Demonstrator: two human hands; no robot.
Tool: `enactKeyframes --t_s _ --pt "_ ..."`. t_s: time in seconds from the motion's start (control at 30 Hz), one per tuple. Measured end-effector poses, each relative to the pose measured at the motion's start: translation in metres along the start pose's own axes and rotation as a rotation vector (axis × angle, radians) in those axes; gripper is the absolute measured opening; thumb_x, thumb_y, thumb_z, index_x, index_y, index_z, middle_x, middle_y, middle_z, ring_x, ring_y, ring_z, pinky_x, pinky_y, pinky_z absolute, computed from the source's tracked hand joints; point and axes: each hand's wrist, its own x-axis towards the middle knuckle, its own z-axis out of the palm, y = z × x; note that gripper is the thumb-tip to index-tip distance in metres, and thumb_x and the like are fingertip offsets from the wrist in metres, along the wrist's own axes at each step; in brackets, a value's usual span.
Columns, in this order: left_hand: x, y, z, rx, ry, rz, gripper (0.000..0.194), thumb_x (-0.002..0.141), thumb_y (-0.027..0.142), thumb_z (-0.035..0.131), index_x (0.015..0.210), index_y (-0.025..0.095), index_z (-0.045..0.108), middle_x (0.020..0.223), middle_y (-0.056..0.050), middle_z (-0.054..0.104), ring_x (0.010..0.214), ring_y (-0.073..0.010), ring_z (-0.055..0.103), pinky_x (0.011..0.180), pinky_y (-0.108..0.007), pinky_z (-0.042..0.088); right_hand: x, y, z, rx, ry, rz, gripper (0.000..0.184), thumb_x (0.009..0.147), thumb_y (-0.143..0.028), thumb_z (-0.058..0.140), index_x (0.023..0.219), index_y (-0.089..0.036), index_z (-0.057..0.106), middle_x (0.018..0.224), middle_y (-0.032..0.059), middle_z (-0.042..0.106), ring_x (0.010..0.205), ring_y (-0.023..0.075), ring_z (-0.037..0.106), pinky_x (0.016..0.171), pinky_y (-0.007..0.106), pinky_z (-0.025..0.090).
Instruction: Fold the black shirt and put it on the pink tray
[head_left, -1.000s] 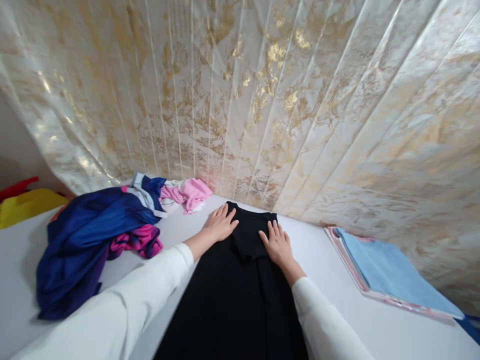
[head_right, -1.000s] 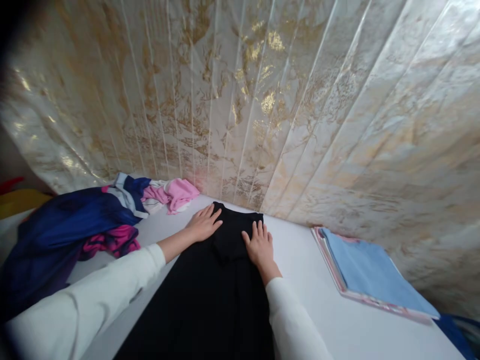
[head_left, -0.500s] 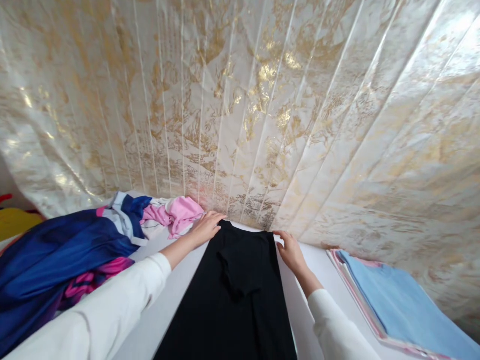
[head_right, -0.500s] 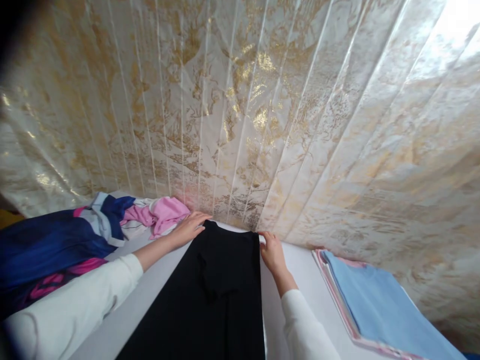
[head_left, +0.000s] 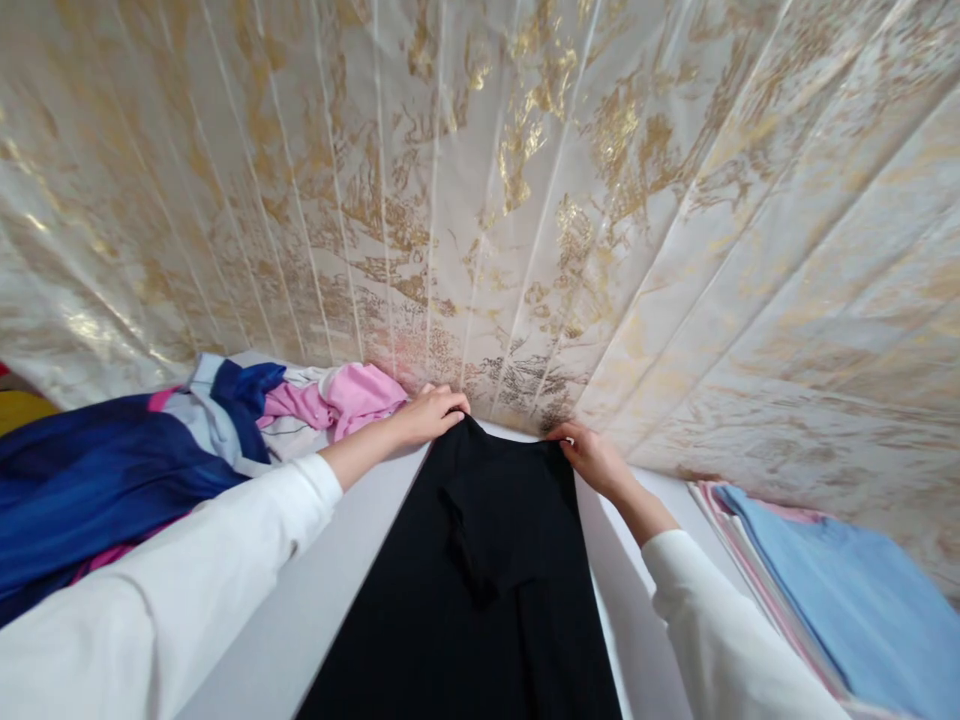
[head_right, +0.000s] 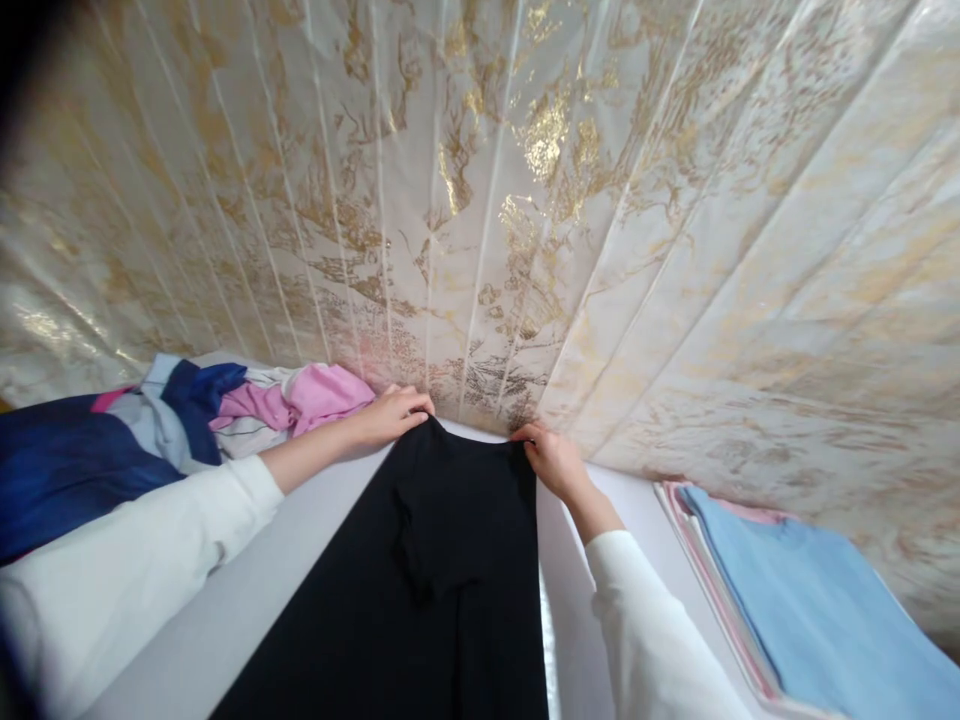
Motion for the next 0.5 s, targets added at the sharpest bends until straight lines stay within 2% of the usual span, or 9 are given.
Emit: enactKeyframes --t_s 0.17,0.33,0.43,0.5 --pt "0.006 0.001 -0.002 0.042 0.016 -0.062 0.021 0.089 0.017 0.041 0.093 0.02 0.062 0.085 -0.003 0.057 0.093 -0.0223 0.052 0.092 -0.038 0.03 -0.003 -0.006 -0.005 -0.11 0.048 0.089 0.032 0.08 -0.008 0.045 0.097 -0.023 0.066 0.11 0.0044 0.065 0.086 0.0194 0.063 0.075 0.029 0.043" --pt "0.006 0.009 0.004 0.097 0.074 -0.118 0.017 0.084 0.012 0.044 0.084 0.019 0.06 0.09 -0.007 0.062 0.099 -0.0266 0.048 0.092 -0.043 0.029 -0.004 -0.015 0.006 -0.095 0.124 0.116 0.031 0.082 -0.009 0.042 0.1 -0.021 0.064 0.11 0.0081 0.064 0.084 0.0204 0.063 0.074 0.03 0.045" --pt "-0.004 0.037 0.003 0.112 0.147 -0.145 0.024 0.084 0.007 0.041 0.097 0.016 0.059 0.104 -0.012 0.058 0.105 -0.0293 0.045 0.091 -0.045 0.03 -0.003 -0.014 0.013 -0.009 0.168 0.077 0.033 0.083 -0.008 0.04 0.105 -0.02 0.061 0.11 0.0067 0.065 0.089 0.0187 0.063 0.078 0.028 0.046" --pt "-0.019 0.071 0.001 0.098 0.159 -0.106 0.028 0.084 0.006 0.041 0.106 0.015 0.056 0.111 -0.012 0.056 0.107 -0.0283 0.044 0.089 -0.042 0.033 -0.003 -0.009 0.015 0.058 0.189 0.044 0.033 0.082 -0.008 0.04 0.104 -0.02 0.061 0.107 0.0051 0.067 0.091 0.017 0.063 0.081 0.027 0.047"
